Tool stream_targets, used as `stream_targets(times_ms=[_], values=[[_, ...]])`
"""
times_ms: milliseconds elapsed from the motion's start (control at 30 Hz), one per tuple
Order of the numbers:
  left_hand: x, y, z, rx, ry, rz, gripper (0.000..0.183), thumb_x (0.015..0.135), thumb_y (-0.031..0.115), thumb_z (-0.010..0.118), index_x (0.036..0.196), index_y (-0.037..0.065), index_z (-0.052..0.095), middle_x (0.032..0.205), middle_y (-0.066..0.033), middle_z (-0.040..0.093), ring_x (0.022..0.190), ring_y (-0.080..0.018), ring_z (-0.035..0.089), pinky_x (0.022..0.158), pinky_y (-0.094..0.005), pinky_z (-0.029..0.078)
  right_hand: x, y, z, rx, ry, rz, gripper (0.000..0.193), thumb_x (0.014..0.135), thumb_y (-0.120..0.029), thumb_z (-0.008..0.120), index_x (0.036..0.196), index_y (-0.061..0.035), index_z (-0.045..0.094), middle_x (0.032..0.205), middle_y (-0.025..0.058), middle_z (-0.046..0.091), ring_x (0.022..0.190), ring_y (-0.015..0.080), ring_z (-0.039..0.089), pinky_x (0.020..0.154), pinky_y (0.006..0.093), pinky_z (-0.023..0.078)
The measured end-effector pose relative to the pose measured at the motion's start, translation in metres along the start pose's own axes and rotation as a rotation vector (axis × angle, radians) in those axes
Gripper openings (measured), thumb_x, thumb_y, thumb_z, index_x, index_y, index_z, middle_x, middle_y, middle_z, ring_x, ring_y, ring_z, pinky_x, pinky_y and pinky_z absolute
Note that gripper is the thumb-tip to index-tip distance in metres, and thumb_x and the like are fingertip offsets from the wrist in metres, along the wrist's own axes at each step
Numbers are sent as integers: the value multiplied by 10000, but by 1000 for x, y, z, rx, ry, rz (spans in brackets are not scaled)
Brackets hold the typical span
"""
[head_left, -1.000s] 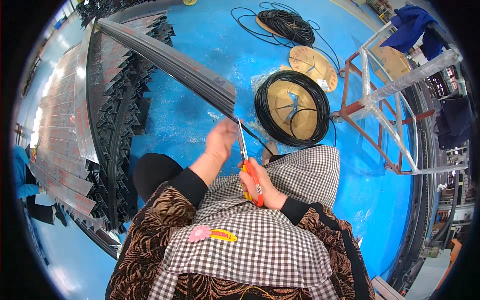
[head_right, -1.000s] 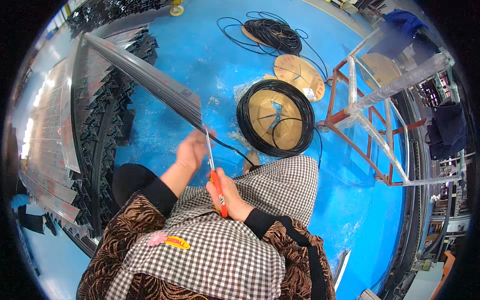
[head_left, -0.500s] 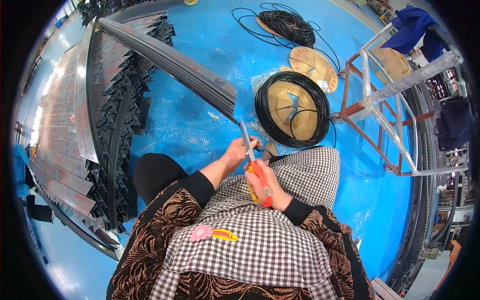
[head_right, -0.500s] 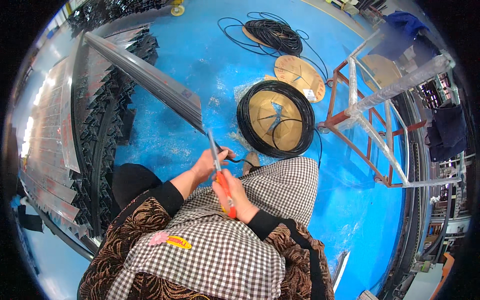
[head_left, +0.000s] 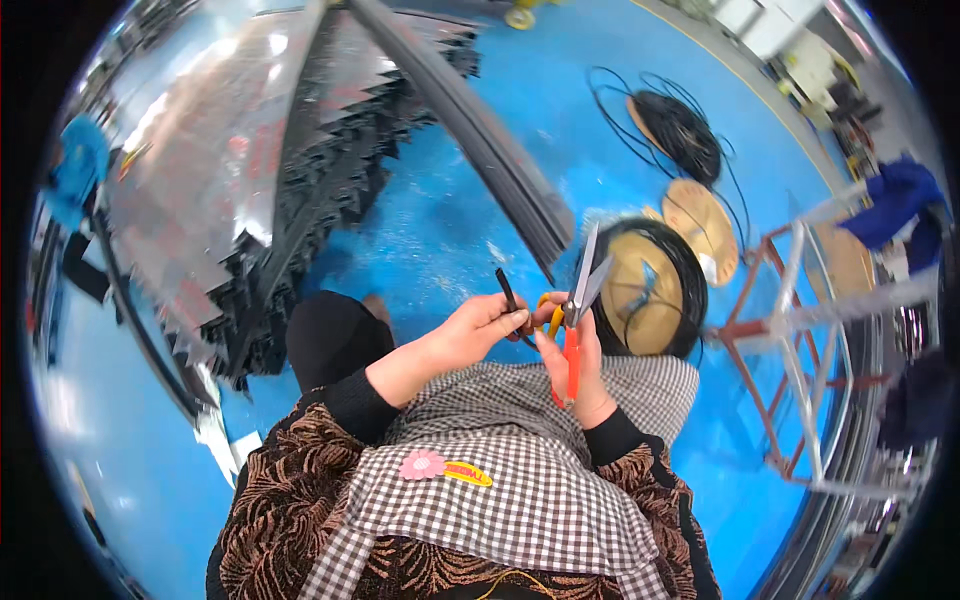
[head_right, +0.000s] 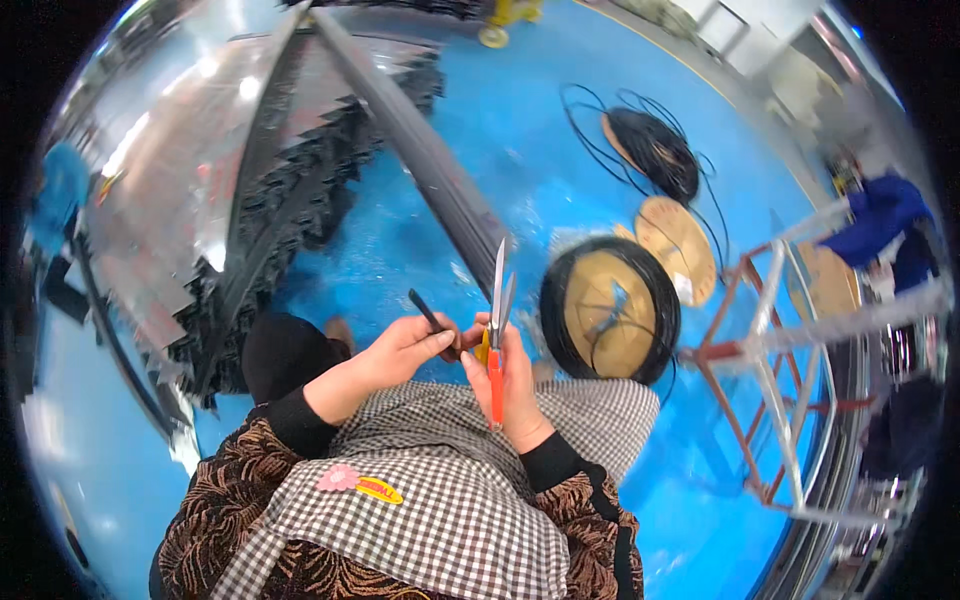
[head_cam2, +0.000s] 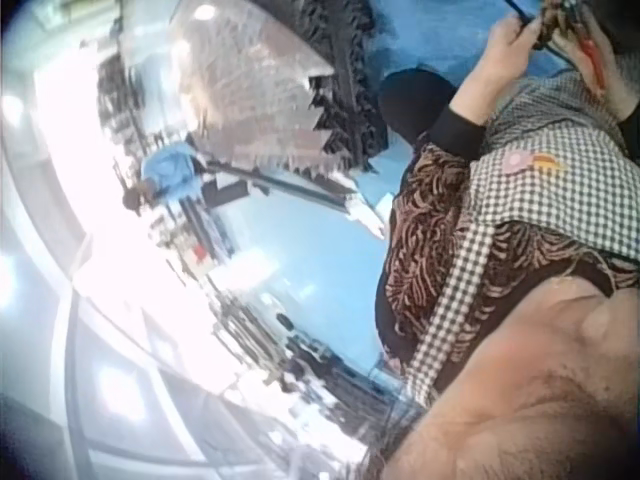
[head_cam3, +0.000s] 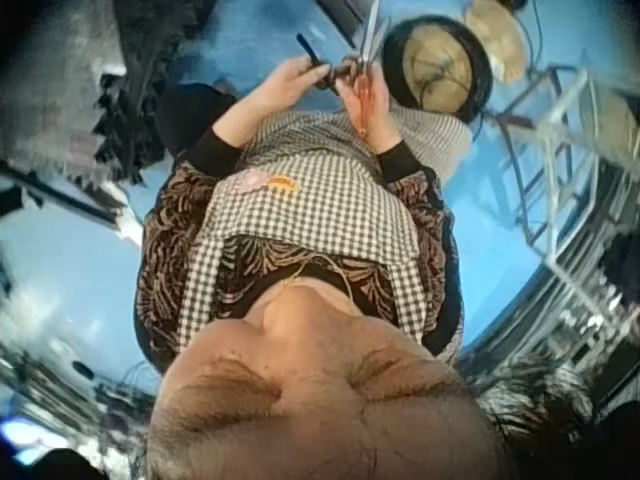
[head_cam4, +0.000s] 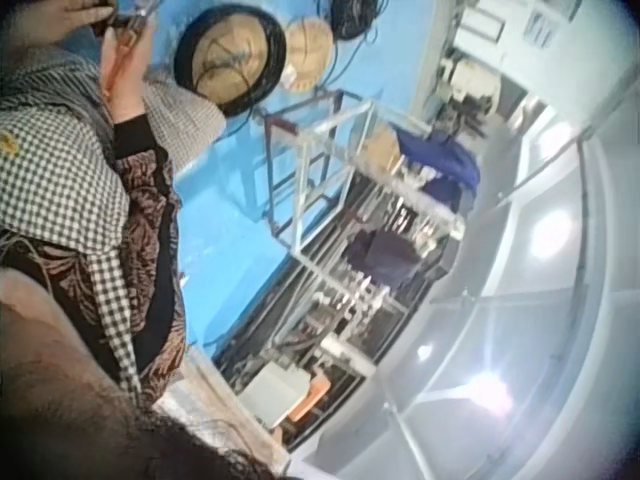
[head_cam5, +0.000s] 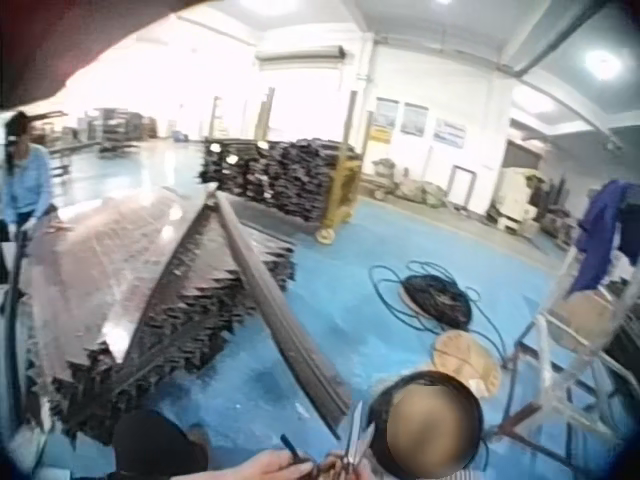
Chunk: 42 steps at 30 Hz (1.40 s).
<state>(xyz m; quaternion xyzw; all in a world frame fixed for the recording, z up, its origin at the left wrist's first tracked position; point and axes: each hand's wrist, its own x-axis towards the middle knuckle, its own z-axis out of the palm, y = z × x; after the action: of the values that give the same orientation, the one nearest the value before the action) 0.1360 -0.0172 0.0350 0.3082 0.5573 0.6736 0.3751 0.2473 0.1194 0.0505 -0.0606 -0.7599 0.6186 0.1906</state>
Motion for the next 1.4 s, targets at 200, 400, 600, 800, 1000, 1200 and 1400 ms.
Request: stream_targets(times_ms=[200, 400, 600, 800, 1000, 1200, 1400], values=[[-49, 135, -57, 151, 625, 355, 136, 921, 105, 496, 811, 37, 540, 732, -57, 610, 629, -148, 559, 575, -267, 462, 44, -8, 31, 76, -219, -212, 474, 780, 27, 588, 1225, -36, 437, 965, 61, 574, 842, 161, 561, 768, 280, 471], [-49, 102, -43, 529, 218, 112, 120, 911, 71, 479, 838, 6, 549, 718, -68, 584, 622, -144, 538, 592, -251, 455, 63, -46, 57, 266, -276, -174, 493, 760, 72, 585, 1217, -46, 441, 967, 69, 571, 851, 158, 552, 776, 280, 459], [-52, 60, -25, 258, 232, 45, 128, 934, 94, 463, 859, 14, 528, 710, -44, 560, 614, -135, 524, 572, -263, 440, 62, -55, 58, 447, -223, -9, 496, 749, 102, 578, 1203, -56, 453, 967, 75, 566, 866, 144, 547, 794, 274, 448], [-56, 32, -31, 316, 192, 101, 115, 928, 88, 466, 882, 10, 537, 705, -47, 566, 612, -138, 528, 568, -266, 441, 66, -51, 65, 406, -244, 39, 487, 746, 81, 601, 1194, -51, 465, 960, 70, 571, 853, 124, 550, 782, 249, 450], [-63, 25, -34, 318, 183, 99, 104, 922, 84, 478, 892, 8, 543, 712, -55, 580, 616, -142, 538, 566, -263, 443, 65, -47, 73, 392, -241, 55, 479, 746, 70, 606, 1190, -44, 467, 962, 67, 569, 845, 118, 550, 774, 228, 448], [-73, 21, -38, 248, 417, 96, 93, 914, 82, 496, 892, 6, 546, 716, -47, 590, 623, -125, 542, 567, -250, 439, 70, -46, 88, 382, -253, 28, 467, 757, 57, 601, 1192, -39, 464, 944, 69, 570, 811, 122, 554, 722, 221, 450], [-78, 26, -47, -31, 460, 42, 109, 917, 88, 501, 923, 3, 570, 746, -42, 595, 659, -110, 535, 597, -230, 444, 78, -33, 106, 336, -339, 110, 414, 785, -12, 603, 1179, -40, 477, 888, 84, 586, 754, 146, 568, 648, 250, 454]])
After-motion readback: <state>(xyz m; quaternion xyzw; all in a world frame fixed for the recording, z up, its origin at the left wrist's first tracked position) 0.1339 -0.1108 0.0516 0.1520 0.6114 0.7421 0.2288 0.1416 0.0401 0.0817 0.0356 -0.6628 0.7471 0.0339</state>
